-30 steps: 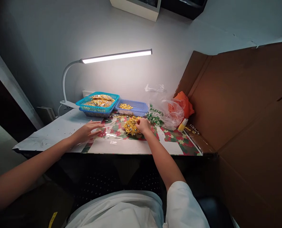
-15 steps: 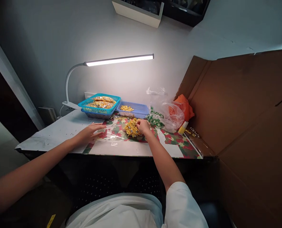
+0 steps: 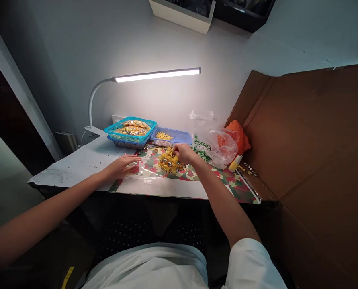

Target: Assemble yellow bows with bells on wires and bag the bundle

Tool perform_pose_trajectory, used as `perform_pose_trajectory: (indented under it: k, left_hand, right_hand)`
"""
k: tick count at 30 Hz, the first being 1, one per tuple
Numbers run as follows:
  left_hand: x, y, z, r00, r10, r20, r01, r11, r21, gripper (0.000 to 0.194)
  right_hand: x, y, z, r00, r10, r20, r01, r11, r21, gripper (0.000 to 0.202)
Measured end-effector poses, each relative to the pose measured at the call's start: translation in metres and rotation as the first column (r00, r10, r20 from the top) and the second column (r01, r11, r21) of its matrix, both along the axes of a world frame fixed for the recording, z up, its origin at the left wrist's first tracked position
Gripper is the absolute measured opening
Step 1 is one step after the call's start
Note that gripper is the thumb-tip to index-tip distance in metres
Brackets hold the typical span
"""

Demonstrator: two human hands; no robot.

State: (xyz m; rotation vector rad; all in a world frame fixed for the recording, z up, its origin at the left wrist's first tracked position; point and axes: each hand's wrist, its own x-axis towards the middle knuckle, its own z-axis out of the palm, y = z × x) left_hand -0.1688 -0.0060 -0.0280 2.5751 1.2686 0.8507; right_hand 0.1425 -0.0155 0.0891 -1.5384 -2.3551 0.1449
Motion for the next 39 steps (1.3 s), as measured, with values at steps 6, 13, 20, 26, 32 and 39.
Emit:
perform_pose_trajectory:
  k: [6,13,20,26,32,39]
  left_hand:
    - [0.009,-0.002,-0.004,0.998,-0.04,0.058,0.04,0.999,0.004,0.065]
    - [0.005,-0.009,0.0,0.991,-0.048,0.124,0.053,0.998,-0.039,0.07]
    - [0.001,-0.011,-0.001,0.987,-0.033,0.16,0.043,0.997,-0.057,0.077]
    - [0.014,-0.01,-0.001,0.985,0.017,0.175,-0.006,0.998,-0.063,0.078]
    - [0.018,-0.007,0.0,0.984,0.029,0.174,-0.015,0.997,-0.08,0.081]
    - [0.027,-0.01,0.004,0.986,-0.082,0.142,0.099,0.988,-0.12,0.078]
  right_hand:
    - [-0.009,-0.008,-0.018,0.99,0.129,0.06,-0.124,0.989,-0.087,0.017]
    - [0.003,-0.002,-0.028,0.991,0.134,0.032,-0.129,0.984,-0.127,0.016]
    - [0.012,0.0,-0.034,0.993,0.115,-0.03,-0.118,0.985,-0.128,0.013]
    - [-0.001,0.0,-0.037,0.98,0.184,-0.078,-0.193,0.972,-0.134,0.016]
    - [0.001,0.002,-0.034,0.96,0.229,-0.161,-0.26,0.943,-0.207,0.01]
    - [0.003,0.016,-0.042,0.947,0.164,-0.275,-0.233,0.942,-0.241,0.016]
